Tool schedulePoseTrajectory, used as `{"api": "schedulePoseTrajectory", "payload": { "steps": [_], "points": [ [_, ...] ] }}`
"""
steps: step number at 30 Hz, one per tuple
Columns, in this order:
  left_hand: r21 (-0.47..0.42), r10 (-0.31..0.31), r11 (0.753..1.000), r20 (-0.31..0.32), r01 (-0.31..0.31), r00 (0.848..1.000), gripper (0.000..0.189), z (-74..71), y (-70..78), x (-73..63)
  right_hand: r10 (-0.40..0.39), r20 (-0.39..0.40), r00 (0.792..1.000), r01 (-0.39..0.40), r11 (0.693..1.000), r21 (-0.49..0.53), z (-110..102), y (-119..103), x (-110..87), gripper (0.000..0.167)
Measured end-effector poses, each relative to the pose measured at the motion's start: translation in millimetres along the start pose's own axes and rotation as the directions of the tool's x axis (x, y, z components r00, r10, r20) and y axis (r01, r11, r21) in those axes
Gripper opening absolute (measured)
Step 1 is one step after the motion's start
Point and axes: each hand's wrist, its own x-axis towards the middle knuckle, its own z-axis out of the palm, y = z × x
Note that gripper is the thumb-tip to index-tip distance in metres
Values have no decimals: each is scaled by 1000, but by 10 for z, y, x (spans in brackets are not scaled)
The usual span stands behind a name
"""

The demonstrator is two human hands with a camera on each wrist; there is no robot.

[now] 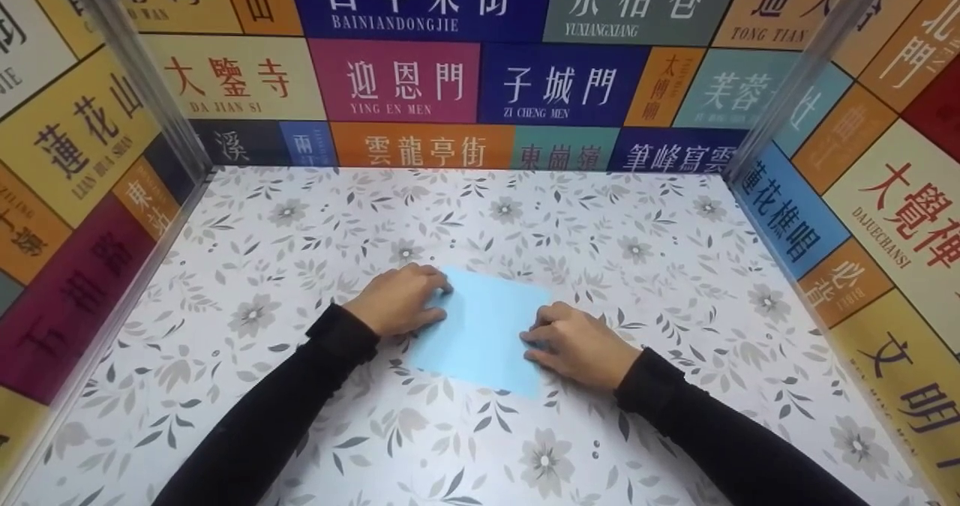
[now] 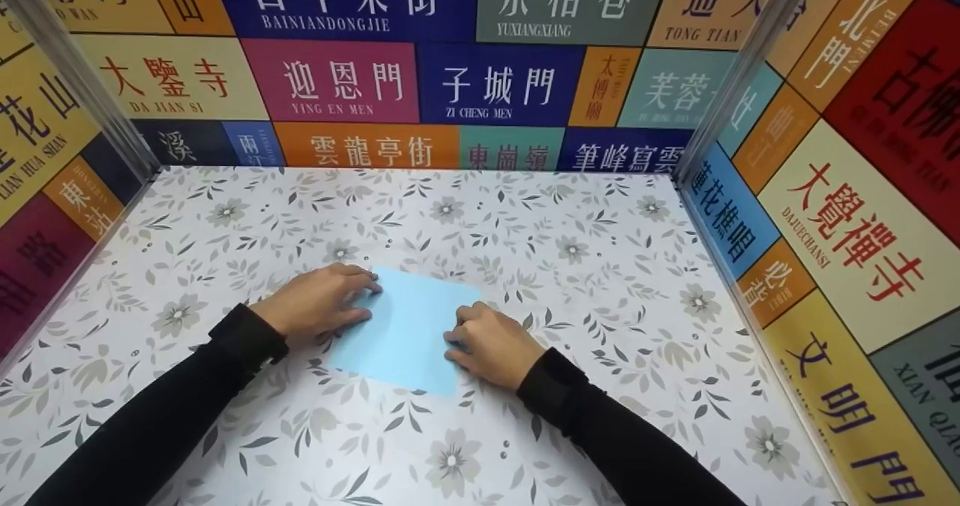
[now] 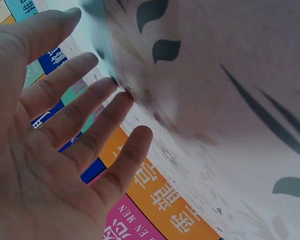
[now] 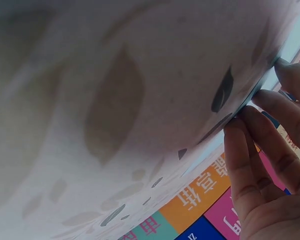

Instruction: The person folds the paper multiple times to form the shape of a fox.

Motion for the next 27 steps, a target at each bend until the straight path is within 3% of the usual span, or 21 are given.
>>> {"api": "schedulePoseTrajectory", "payload": {
  "steps": [6,11,15,27],
  "points": [
    [7,-80,997,-32,80,996,39,-21,-68,123,-21,-16,1000,21,1000,0,23,9,9,28],
    [1,-176,984,-29,176,984,41,-9,-134,292,-40,-25,999,39,999,-15,19,12,9,27],
    [-3,-213,977,-28,213,977,40,-4,-162,392,-52,-24,998,52,998,-21,11,13,11,26],
    [28,-167,985,-64,169,984,34,-41,-125,484,-19,-8,1000,19,1000,2,12,21,13,27]
  ]
}}
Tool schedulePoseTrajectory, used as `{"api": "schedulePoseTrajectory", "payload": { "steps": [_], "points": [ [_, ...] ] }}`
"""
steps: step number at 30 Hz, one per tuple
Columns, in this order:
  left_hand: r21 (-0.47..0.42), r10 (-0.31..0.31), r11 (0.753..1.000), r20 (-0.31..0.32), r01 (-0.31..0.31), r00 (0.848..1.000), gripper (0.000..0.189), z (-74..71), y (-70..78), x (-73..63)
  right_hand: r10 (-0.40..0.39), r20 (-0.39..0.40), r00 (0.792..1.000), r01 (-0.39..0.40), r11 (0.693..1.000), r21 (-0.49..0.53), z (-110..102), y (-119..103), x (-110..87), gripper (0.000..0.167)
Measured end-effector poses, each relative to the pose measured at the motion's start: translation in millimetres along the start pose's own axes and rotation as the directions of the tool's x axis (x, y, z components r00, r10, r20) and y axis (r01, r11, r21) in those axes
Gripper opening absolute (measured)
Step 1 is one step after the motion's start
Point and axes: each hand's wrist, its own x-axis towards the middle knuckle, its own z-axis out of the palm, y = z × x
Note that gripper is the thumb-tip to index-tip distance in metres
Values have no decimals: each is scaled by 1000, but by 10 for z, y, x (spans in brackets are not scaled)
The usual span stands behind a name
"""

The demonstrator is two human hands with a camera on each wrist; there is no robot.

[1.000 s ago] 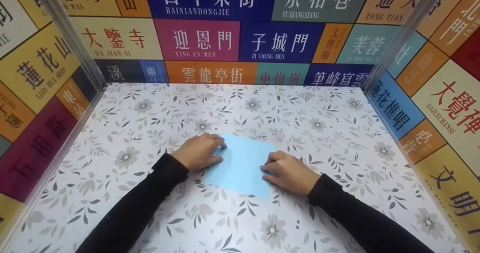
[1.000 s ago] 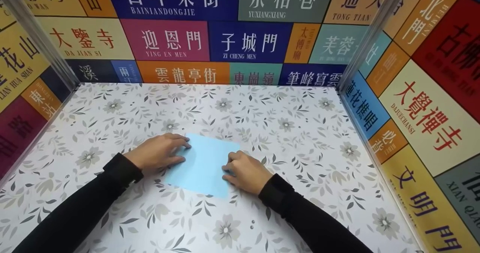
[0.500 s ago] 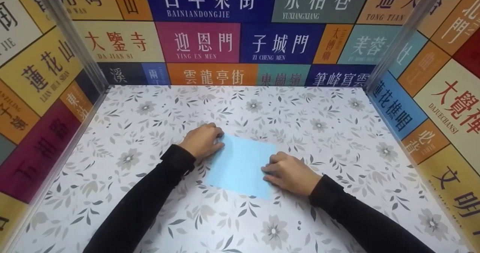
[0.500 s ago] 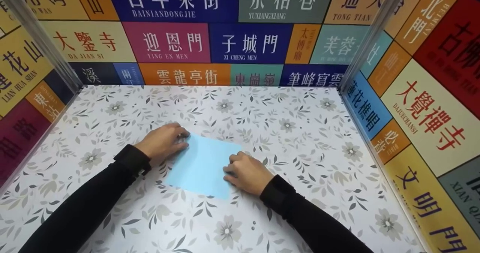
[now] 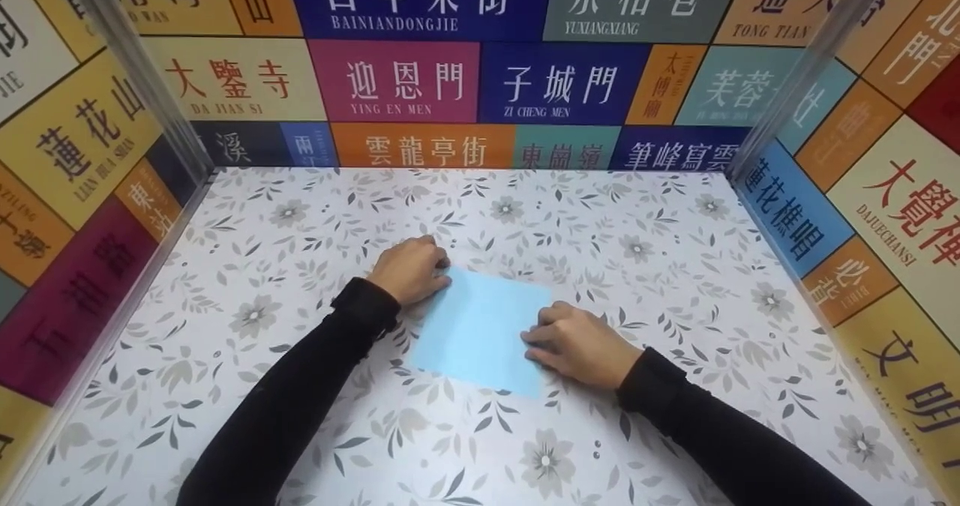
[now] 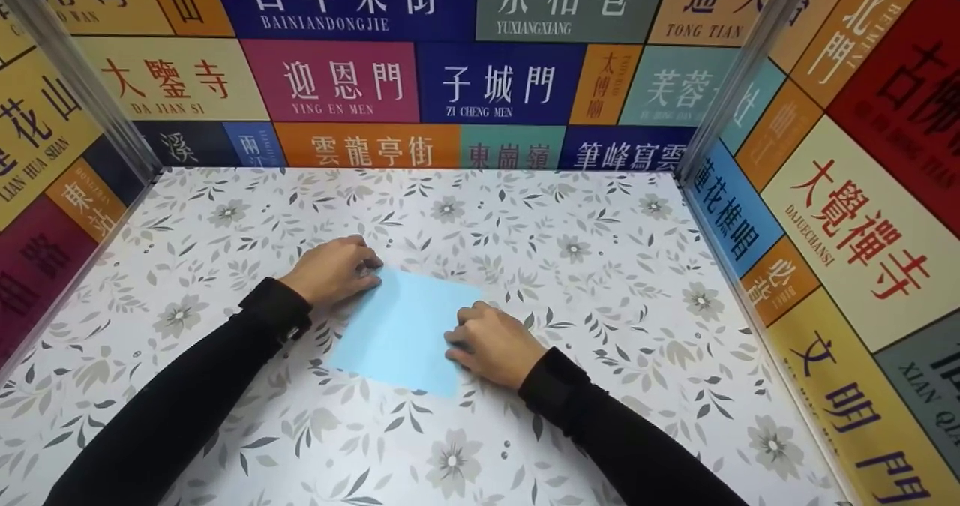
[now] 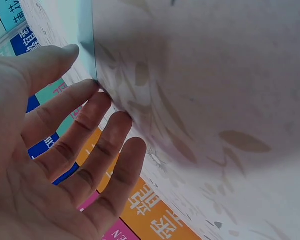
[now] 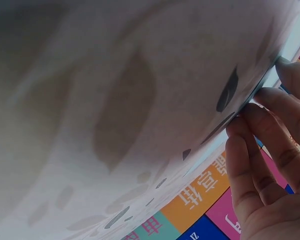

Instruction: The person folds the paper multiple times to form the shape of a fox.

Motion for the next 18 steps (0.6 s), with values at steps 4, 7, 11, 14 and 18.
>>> {"api": "schedulePoseTrajectory", "payload": {
  "steps": [4,7,11,14,18],
  "points": [
    [16,7,1000,-18,-7,1000,30,7,13,17,-3,-4,1000,3,1000,-2,-5,0,0,26],
    [10,13,1000,-41,-12,999,26,17,20,20,-12,-7,1000,12,1000,-5,-1,6,-4,26],
    [-7,22,1000,-73,-23,997,21,24,34,20,-22,-6,1000,22,1000,-20,2,12,-9,25],
    [-19,17,1000,-76,-18,997,20,25,38,29,-16,2,1000,16,1000,-22,-2,13,-10,25],
    [-43,-18,999,-52,16,998,21,27,25,48,-5,8,1000,5,1000,-4,-6,11,-7,26]
  ]
}}
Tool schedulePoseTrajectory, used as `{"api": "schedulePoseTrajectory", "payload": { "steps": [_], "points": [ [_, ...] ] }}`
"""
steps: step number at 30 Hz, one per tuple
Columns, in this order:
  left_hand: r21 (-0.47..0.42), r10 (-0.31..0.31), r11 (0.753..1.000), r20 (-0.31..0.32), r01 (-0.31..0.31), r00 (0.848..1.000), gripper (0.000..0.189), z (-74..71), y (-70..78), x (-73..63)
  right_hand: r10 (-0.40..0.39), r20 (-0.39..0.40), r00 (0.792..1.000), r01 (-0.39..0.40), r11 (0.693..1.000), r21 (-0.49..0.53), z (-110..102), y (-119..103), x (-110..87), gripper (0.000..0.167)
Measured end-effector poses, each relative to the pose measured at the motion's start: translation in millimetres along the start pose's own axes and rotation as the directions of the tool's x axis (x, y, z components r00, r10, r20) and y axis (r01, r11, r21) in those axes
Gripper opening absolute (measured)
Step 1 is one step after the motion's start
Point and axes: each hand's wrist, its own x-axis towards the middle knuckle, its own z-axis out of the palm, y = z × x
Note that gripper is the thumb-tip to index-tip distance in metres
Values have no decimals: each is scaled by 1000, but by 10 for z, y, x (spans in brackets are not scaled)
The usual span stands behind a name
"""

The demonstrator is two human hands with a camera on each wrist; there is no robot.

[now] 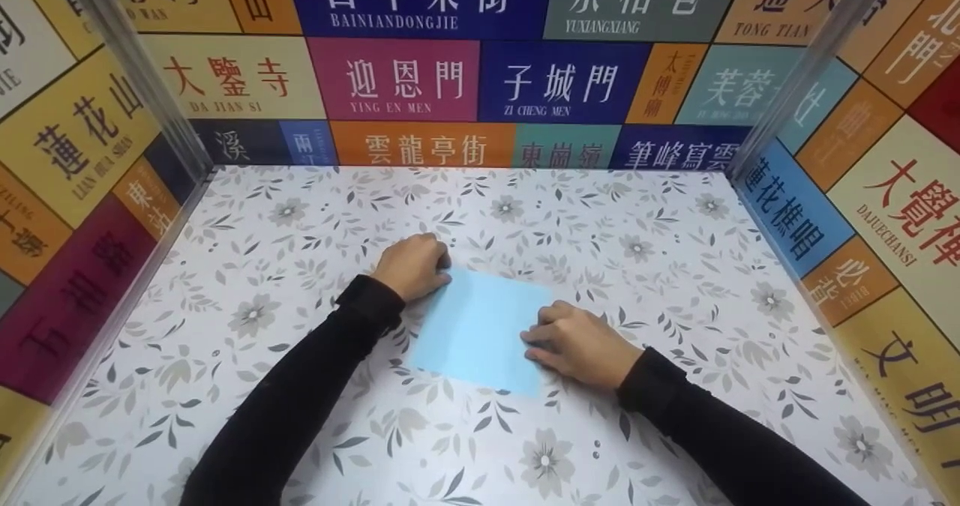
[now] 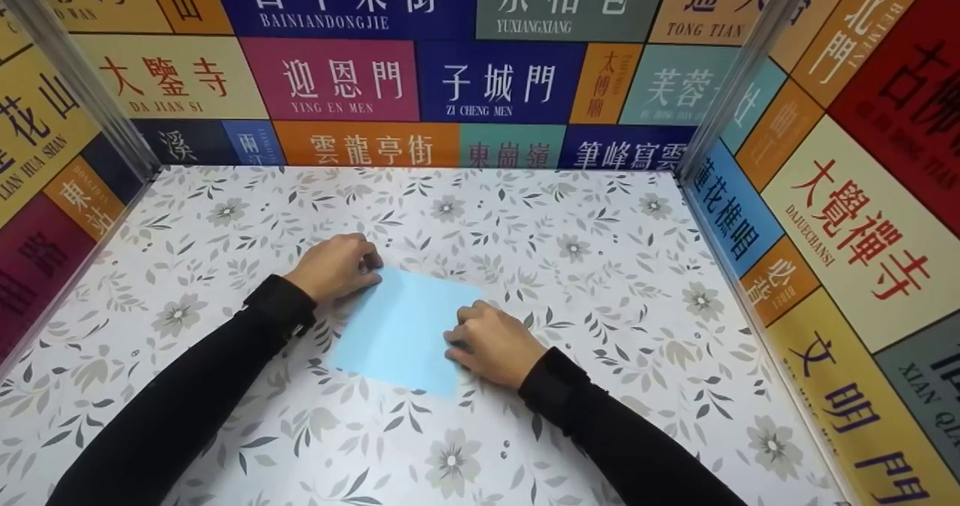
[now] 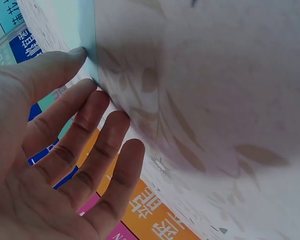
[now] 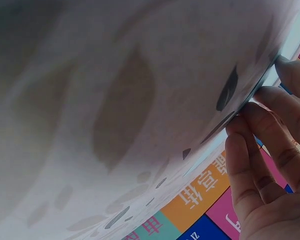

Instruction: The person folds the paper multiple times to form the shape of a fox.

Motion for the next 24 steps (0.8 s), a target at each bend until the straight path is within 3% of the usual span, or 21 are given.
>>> {"api": "schedulePoseTrajectory", "payload": {
  "steps": [18,24],
  "points": [
    [-68,-53,996,37,55,998,20,-40,-5,22,13,0,1000,-13,1000,5,-19,2,20,25],
    [-95,-68,992,88,77,994,26,-62,-49,38,-14,-11,1000,14,1000,-20,5,2,14,25]
  ]
}}
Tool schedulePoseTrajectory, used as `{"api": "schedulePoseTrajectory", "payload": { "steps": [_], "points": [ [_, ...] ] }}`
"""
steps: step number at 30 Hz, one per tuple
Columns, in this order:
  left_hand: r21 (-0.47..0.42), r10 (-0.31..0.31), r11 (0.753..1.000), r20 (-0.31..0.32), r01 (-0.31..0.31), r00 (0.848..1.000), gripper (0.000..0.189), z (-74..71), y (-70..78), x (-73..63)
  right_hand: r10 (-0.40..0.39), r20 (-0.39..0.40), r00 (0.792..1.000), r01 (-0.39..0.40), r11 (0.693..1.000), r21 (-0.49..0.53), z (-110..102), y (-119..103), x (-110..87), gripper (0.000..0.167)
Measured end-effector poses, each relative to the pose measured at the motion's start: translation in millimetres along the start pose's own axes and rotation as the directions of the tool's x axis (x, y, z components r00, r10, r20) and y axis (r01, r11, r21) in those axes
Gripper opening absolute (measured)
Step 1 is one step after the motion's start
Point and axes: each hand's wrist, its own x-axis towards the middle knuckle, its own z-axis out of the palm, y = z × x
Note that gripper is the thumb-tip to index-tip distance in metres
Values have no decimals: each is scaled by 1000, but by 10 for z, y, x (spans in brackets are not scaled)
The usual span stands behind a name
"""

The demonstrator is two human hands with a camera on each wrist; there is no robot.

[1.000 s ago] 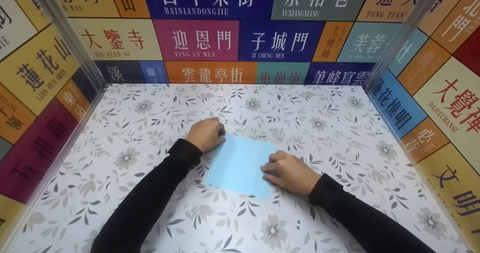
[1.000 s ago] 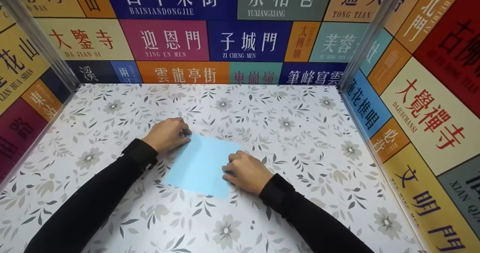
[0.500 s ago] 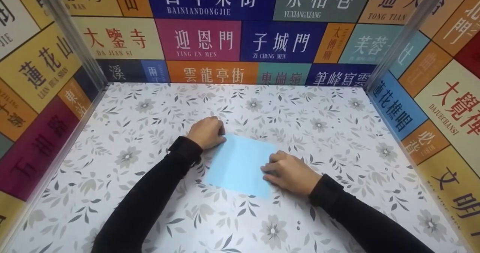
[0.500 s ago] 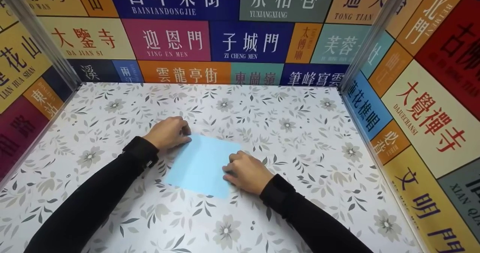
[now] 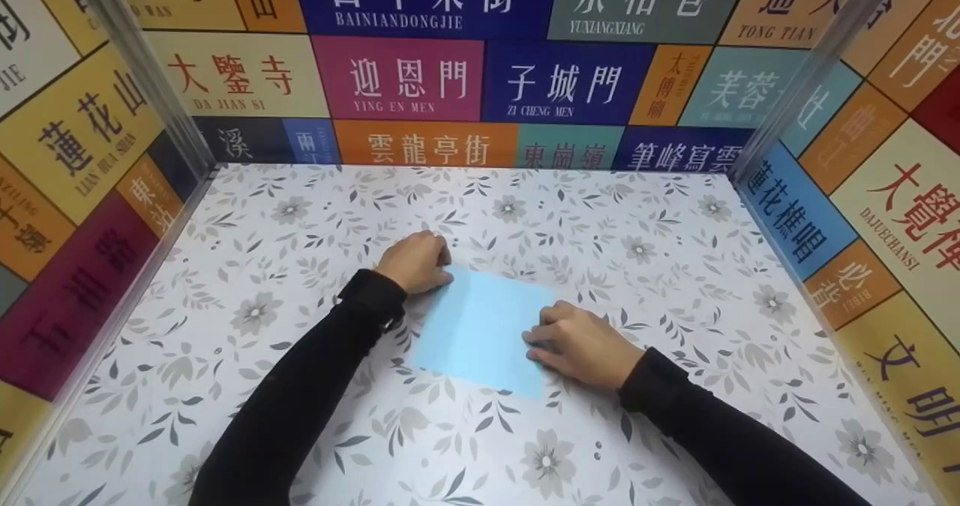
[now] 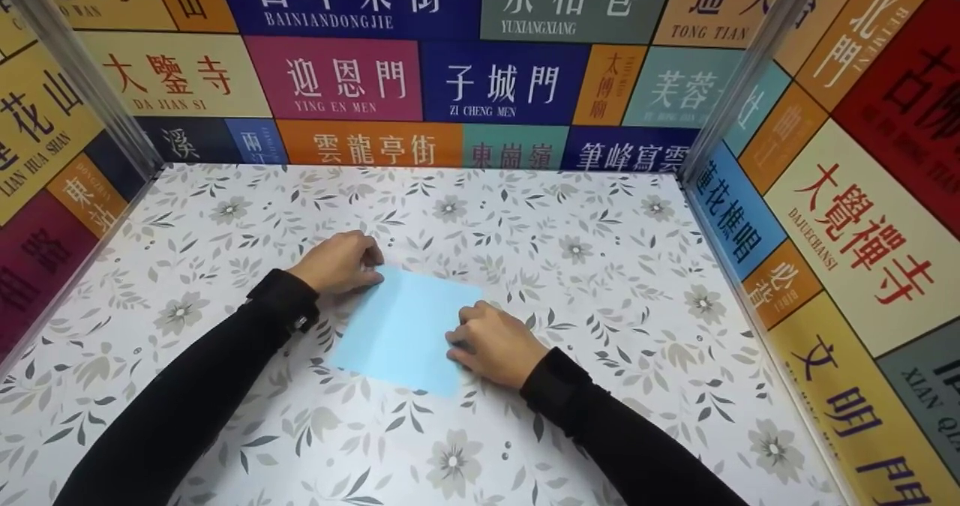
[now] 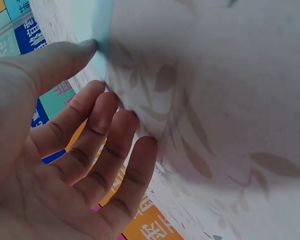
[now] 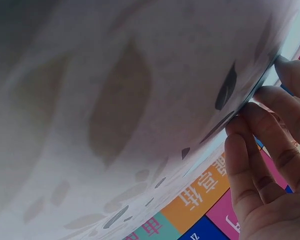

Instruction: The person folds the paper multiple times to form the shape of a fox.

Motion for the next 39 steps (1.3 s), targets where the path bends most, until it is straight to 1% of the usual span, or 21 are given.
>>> {"api": "schedulePoseTrajectory", "payload": {
  "steps": [4,7,13,19,24,29,34,39],
  "points": [
    [-24,-16,1000,30,17,999,23,-16,-19,52,3,-2,1000,-3,1000,-1,-6,-1,-3,25],
    [-41,-24,999,40,26,999,19,-22,-23,87,13,4,1000,-13,1000,5,-10,-3,-3,25],
    [-49,-44,998,43,46,998,11,-19,-16,115,32,17,999,-32,999,15,-8,-12,5,24],
    [-52,-56,997,40,58,998,8,-10,-3,121,45,21,999,-45,999,16,-10,-19,10,25],
    [-60,-46,997,24,47,999,6,-6,-9,91,34,11,999,-35,999,19,7,-14,6,25],
    [-66,-17,998,-8,16,1000,8,-1,-37,68,-4,-12,1000,4,1000,13,16,4,1,23],
    [-112,-11,994,-11,9,1000,9,-2,-36,69,-7,-13,1000,8,1000,11,6,12,-4,22],
    [-161,-22,987,0,22,1000,13,4,-21,94,-4,-12,1000,5,1000,17,9,11,0,22]
  ]
}}
